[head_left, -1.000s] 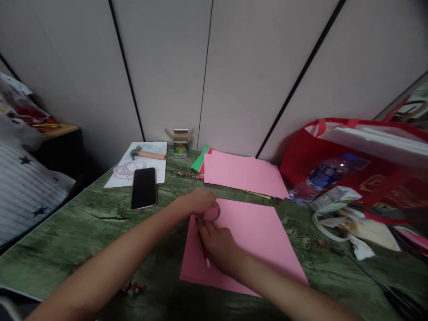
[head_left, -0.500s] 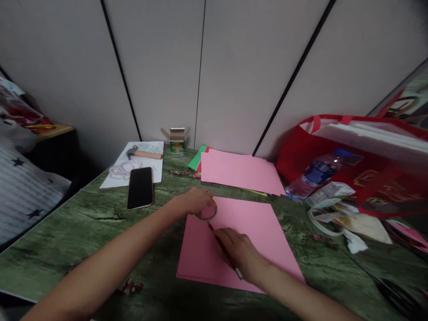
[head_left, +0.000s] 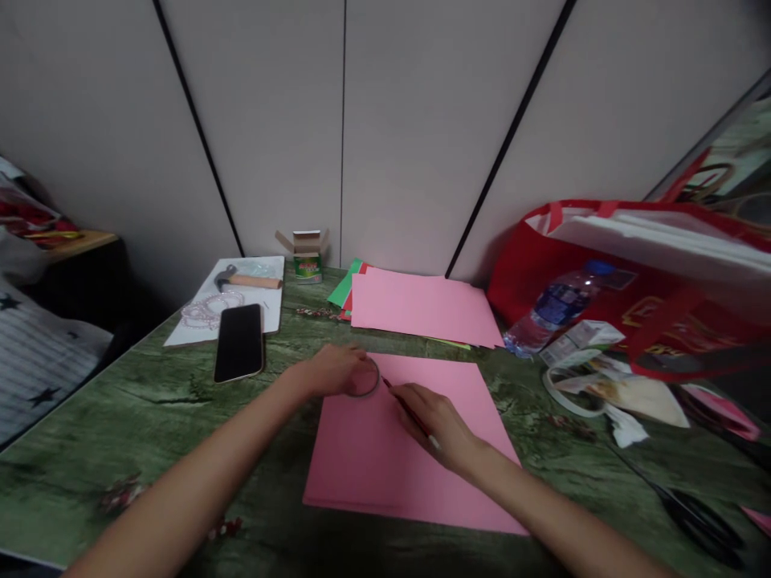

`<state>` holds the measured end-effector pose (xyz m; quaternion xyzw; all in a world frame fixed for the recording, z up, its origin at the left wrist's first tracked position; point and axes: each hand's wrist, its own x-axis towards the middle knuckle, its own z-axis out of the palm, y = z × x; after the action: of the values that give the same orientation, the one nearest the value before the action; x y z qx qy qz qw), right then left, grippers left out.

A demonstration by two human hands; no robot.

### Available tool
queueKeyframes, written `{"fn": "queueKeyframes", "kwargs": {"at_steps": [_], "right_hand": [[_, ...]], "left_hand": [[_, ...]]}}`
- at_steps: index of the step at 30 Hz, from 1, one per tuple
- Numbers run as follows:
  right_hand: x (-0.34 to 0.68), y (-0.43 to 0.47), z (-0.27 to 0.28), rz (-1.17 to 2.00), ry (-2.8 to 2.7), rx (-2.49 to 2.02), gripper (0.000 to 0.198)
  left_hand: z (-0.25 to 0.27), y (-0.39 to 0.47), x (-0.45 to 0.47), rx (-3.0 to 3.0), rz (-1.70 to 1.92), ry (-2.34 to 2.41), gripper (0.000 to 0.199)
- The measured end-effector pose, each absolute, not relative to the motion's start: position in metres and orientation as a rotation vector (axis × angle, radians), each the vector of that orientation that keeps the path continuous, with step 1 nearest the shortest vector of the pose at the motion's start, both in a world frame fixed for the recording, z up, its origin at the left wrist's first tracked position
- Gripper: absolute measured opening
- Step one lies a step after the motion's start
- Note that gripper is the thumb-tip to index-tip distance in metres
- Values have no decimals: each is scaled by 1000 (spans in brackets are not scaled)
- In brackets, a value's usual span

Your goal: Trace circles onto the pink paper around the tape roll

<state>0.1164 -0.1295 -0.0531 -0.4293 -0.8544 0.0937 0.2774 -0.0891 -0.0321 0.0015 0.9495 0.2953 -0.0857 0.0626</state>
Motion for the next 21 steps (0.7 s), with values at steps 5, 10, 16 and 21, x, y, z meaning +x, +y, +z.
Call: {"fn": "queueKeyframes", "kwargs": {"at_steps": [5,10,16,21], "right_hand": [[158,-135,-57,195,-2210,-1185,39],[207,-155,-76,8,-2168,-1299,33],[227,-167,-97,120,-2106,-1451,40],[221,-163,-96,157,-2078,-1411,37]], "left_hand": [[-10,-42,-98,2730,-120,977,37],[-30,-49,-112,2571,126,964,8],[-47,-46,-126,2166,761,1060,8],[-42,-32,-130,1640,1312,1345,26]]}}
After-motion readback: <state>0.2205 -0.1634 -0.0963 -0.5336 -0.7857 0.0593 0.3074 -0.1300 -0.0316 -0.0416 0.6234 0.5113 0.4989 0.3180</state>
